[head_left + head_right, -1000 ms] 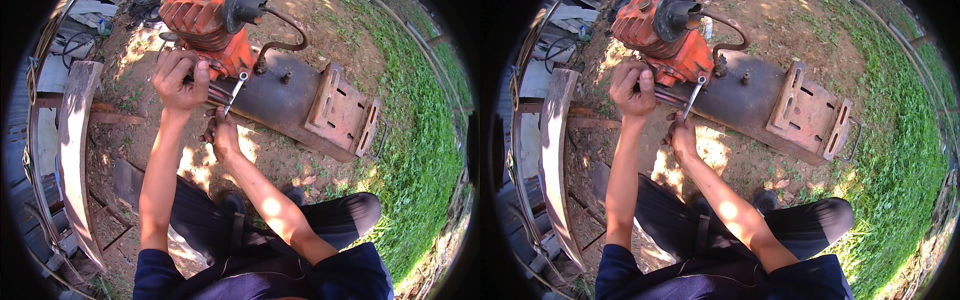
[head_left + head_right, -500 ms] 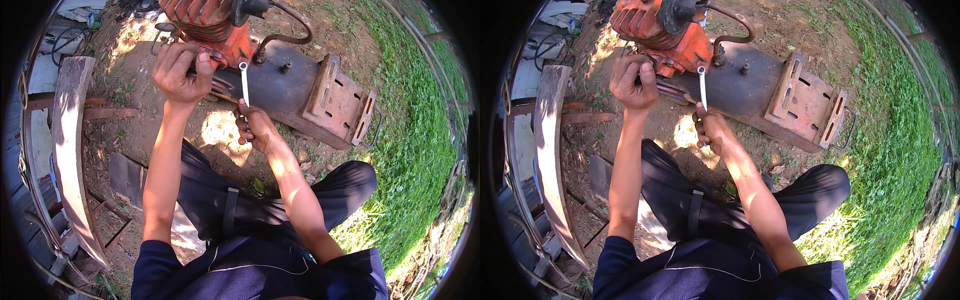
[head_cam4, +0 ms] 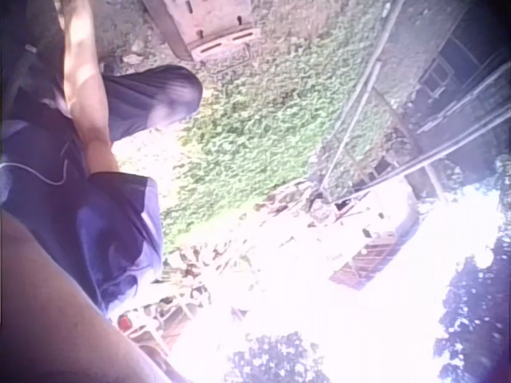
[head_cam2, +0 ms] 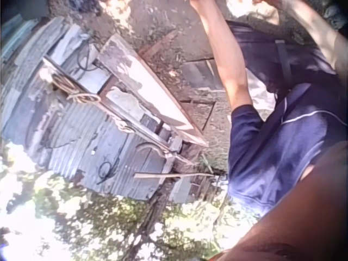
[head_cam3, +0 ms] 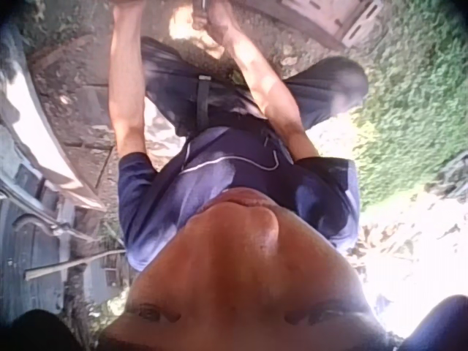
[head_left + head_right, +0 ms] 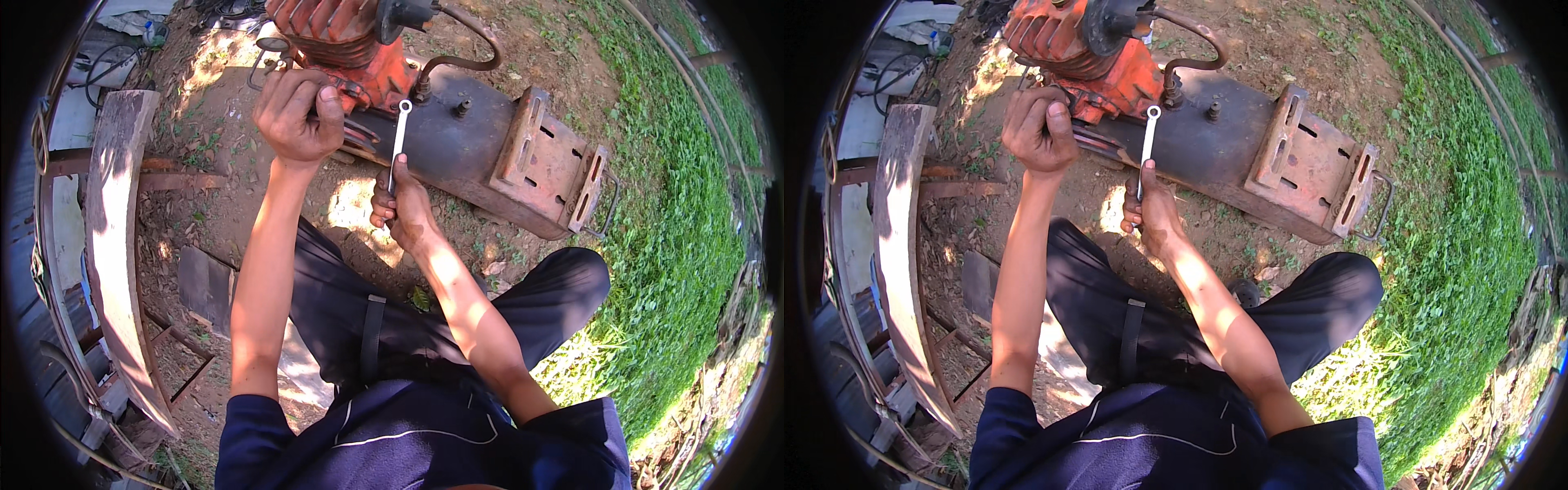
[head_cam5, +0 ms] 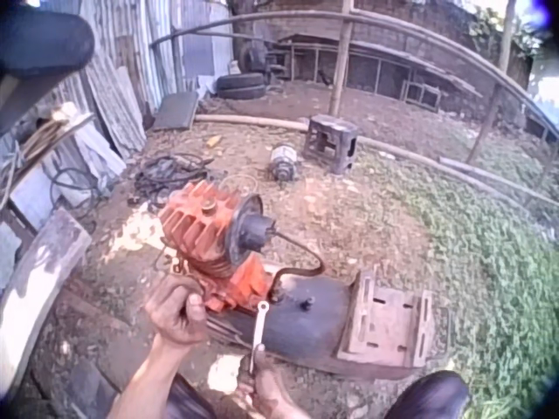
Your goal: The person uses a wrench to loosen and tighten bolts on an air compressor motor assembly while sitting on the ground outdoors.
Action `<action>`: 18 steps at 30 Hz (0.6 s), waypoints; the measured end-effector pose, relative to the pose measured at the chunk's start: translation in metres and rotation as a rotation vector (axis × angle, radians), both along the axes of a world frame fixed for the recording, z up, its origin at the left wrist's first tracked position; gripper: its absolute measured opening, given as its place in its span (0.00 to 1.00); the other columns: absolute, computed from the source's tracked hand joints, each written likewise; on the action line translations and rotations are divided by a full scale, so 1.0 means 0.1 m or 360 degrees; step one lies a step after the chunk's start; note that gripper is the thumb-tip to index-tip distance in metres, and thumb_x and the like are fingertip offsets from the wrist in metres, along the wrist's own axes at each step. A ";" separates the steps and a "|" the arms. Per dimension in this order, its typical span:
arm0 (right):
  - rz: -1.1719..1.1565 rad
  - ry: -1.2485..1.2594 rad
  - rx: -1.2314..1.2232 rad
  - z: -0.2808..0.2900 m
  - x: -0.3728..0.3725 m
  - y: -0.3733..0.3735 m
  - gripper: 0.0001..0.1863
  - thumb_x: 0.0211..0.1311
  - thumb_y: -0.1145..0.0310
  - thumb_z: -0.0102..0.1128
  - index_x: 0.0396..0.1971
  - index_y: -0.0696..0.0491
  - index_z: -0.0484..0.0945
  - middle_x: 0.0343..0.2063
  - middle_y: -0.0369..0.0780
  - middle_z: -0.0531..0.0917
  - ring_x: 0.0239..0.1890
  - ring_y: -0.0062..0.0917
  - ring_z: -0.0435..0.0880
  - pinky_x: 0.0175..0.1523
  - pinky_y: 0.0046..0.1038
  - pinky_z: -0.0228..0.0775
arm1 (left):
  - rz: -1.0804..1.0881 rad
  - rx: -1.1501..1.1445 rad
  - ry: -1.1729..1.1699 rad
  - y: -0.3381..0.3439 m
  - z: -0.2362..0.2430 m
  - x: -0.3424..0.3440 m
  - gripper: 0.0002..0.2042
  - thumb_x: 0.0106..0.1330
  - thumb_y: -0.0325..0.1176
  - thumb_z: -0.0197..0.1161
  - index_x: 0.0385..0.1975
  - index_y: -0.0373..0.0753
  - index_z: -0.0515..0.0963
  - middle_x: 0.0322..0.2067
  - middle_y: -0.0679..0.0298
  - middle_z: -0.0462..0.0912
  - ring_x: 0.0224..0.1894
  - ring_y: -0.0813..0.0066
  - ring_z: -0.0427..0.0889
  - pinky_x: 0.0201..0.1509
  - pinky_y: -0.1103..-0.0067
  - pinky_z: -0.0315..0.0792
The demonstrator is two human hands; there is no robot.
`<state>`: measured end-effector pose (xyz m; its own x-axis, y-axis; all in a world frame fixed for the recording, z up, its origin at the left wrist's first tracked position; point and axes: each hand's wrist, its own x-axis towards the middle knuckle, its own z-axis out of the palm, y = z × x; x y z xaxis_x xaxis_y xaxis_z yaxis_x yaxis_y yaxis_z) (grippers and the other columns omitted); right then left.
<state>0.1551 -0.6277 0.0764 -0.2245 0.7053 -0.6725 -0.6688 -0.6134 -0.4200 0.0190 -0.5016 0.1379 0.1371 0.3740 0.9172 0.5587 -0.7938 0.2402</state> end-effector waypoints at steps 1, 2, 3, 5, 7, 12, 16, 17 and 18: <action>-0.0072 -0.0044 0.0060 0.01 -0.10 -0.02 0.27 0.73 0.41 0.32 0.24 0.48 0.64 0.12 0.28 0.55 0.14 0.17 0.54 0.23 0.24 0.54 | -0.0006 -0.0007 -0.0012 0.00 -0.01 0.01 0.13 0.61 0.33 0.57 0.16 0.35 0.74 0.21 0.62 0.78 0.21 0.65 0.73 0.24 0.74 0.67; -0.0202 -0.0013 0.0072 0.01 -0.20 -0.02 0.27 0.73 0.41 0.31 0.25 0.49 0.64 0.12 0.29 0.56 0.14 0.18 0.55 0.24 0.25 0.55 | -0.0013 -0.0018 -0.0022 0.00 -0.01 0.00 0.13 0.61 0.33 0.57 0.16 0.35 0.74 0.21 0.62 0.78 0.21 0.65 0.73 0.24 0.74 0.67; -0.0332 0.0019 0.0085 -0.01 -0.29 -0.03 0.27 0.73 0.41 0.31 0.25 0.49 0.64 0.13 0.30 0.57 0.15 0.19 0.56 0.24 0.25 0.56 | -0.0018 -0.0009 -0.0016 0.00 -0.01 0.00 0.12 0.61 0.33 0.57 0.16 0.35 0.74 0.21 0.62 0.78 0.21 0.65 0.73 0.24 0.74 0.66; -0.0533 0.0010 0.0162 -0.10 -0.43 -0.03 0.28 0.72 0.40 0.33 0.25 0.51 0.64 0.12 0.31 0.58 0.14 0.19 0.58 0.23 0.27 0.58 | -0.0023 0.0016 -0.0005 0.01 -0.01 0.00 0.12 0.61 0.32 0.58 0.16 0.35 0.74 0.21 0.62 0.78 0.21 0.65 0.73 0.24 0.74 0.66; -0.0605 -0.0016 0.0228 -0.23 -0.49 -0.05 0.29 0.72 0.39 0.34 0.25 0.51 0.64 0.12 0.32 0.59 0.14 0.19 0.59 0.22 0.27 0.60 | -0.0024 0.0014 0.0013 0.01 0.00 0.00 0.12 0.61 0.32 0.58 0.17 0.35 0.74 0.21 0.62 0.78 0.21 0.65 0.72 0.24 0.74 0.66; -0.0466 -0.0167 0.0291 -0.40 -0.49 -0.10 0.30 0.72 0.41 0.35 0.28 0.55 0.69 0.13 0.32 0.62 0.13 0.18 0.61 0.21 0.25 0.58 | -0.0041 0.0028 0.0006 0.02 -0.01 0.01 0.12 0.61 0.32 0.58 0.17 0.36 0.74 0.21 0.62 0.78 0.21 0.66 0.72 0.24 0.74 0.66; -0.0341 -0.0297 0.0369 -0.40 -0.33 -0.09 0.31 0.74 0.44 0.33 0.34 0.58 0.74 0.13 0.31 0.62 0.13 0.18 0.61 0.20 0.24 0.58 | -0.0031 0.0045 0.0013 0.02 -0.02 0.00 0.12 0.61 0.33 0.57 0.17 0.36 0.74 0.21 0.62 0.78 0.21 0.66 0.73 0.24 0.74 0.66; -0.0313 -0.0331 0.0398 -0.38 -0.30 -0.08 0.31 0.74 0.44 0.33 0.35 0.58 0.74 0.13 0.31 0.62 0.13 0.18 0.61 0.20 0.24 0.59 | -0.0027 0.0050 0.0014 0.03 -0.02 0.00 0.12 0.61 0.33 0.57 0.17 0.36 0.74 0.21 0.62 0.78 0.21 0.66 0.73 0.24 0.74 0.67; -0.0370 -0.0286 0.0352 -0.37 -0.28 -0.09 0.29 0.74 0.45 0.35 0.36 0.57 0.75 0.14 0.31 0.63 0.13 0.17 0.62 0.22 0.24 0.61 | -0.0020 0.0051 0.0019 0.03 -0.03 -0.01 0.12 0.61 0.34 0.57 0.17 0.36 0.74 0.21 0.62 0.78 0.21 0.66 0.73 0.25 0.74 0.67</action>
